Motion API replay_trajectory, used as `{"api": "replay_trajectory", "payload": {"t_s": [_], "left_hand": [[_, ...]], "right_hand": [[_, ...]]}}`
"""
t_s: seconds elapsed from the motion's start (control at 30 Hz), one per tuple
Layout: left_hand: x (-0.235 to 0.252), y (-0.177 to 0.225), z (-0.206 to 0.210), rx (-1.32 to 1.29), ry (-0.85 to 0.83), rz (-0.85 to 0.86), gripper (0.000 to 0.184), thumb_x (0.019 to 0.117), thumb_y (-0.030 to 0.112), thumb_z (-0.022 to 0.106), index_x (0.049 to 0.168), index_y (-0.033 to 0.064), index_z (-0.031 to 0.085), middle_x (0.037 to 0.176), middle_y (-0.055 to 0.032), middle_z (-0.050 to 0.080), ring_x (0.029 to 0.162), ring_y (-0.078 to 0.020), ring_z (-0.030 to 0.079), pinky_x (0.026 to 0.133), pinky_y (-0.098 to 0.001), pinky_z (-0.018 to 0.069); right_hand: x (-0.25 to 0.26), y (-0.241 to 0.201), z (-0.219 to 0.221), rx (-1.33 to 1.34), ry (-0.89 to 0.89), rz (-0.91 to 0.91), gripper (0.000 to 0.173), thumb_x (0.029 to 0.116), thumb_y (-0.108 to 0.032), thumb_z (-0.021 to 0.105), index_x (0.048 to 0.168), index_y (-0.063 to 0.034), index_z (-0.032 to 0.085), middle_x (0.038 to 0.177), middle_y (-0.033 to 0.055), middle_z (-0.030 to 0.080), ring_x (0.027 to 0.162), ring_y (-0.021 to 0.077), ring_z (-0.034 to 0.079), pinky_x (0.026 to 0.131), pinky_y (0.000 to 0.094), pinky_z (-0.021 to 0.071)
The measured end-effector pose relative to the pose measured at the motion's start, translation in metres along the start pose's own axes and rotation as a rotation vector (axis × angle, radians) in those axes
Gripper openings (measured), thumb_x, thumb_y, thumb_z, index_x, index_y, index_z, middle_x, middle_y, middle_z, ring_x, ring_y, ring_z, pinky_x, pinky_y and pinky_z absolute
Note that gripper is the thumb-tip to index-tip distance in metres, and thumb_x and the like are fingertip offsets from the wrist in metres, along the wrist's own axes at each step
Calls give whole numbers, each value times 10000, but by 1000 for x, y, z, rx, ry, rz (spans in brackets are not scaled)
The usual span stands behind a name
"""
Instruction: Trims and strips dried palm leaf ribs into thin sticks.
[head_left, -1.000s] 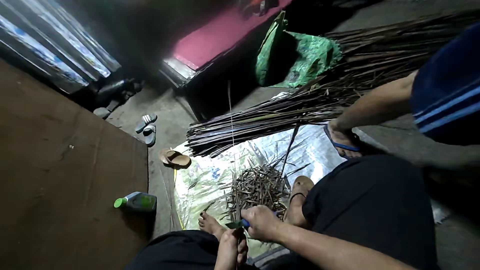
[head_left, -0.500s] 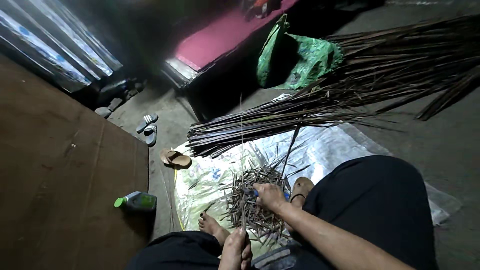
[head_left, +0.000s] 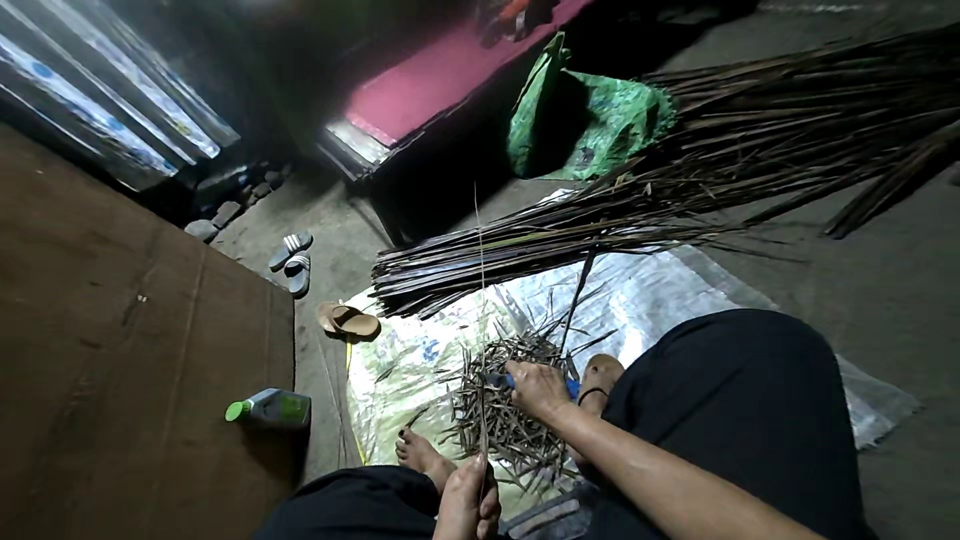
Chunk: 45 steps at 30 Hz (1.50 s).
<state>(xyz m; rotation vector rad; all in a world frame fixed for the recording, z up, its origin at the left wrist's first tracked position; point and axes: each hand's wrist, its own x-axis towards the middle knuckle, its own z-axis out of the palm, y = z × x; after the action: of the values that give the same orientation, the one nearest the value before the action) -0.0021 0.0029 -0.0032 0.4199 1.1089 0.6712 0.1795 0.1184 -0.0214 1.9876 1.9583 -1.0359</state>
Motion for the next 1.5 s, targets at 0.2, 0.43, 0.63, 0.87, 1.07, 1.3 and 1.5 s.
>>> {"api": "replay_trajectory", "payload": {"t_s": [0.2,0.43,0.63,0.87,1.07,1.3,1.5], "left_hand": [[-2,-2,-1,82,25,1,405,1119,196,237,842,111,520,538,65,452,376,14,374,356,-122,323],[5,7,2,118,128,39,392,1112,143,267,846,91,550,521,61,447,377,4,379,359,-132,321],[3,3,2,102,98,71,359,1106,142,257,877,100,531,513,67,432,375,11,376,363,-128,328],[3,0,3,104,75,35,397,1131,197,251,847,94,507,517,58,415,368,1,357,355,-132,313],[-2,-7,2,70,8,35,380,1116,189,262,842,107,513,536,64,433,379,8,368,360,-128,322],[1,-2,4,126,75,31,355,1121,183,283,883,84,526,545,44,455,389,-5,401,369,-140,354],[0,0,6,149,28,2,350,1112,196,225,1039,44,532,611,-4,567,447,-44,528,417,-166,457]], "right_hand": [[5,12,-17,148,-22,103,411,1035,-150,500,1431,-58,558,1329,247,640,1255,425,610,1022,604,474],[-47,-27,10,84,-328,-391,254,984,-111,564,1182,22,652,1092,273,684,1083,452,657,898,646,495],[-35,-20,18,-47,-249,-404,278,974,-123,584,1207,24,626,1127,267,690,1102,450,664,917,627,499],[-22,-12,20,-88,-83,-298,291,975,-119,591,1221,32,621,1141,263,694,1092,439,679,891,591,524],[1,4,-1,24,-56,-19,363,1021,-201,550,1328,-13,603,1261,263,663,1206,444,629,982,619,480],[7,15,-8,505,23,11,330,1077,-191,476,1262,34,631,1192,256,658,1123,377,640,980,552,484],[-2,-5,13,986,-219,-148,262,1085,-228,519,1001,-2,621,710,-3,504,563,69,464,569,251,430]]}}
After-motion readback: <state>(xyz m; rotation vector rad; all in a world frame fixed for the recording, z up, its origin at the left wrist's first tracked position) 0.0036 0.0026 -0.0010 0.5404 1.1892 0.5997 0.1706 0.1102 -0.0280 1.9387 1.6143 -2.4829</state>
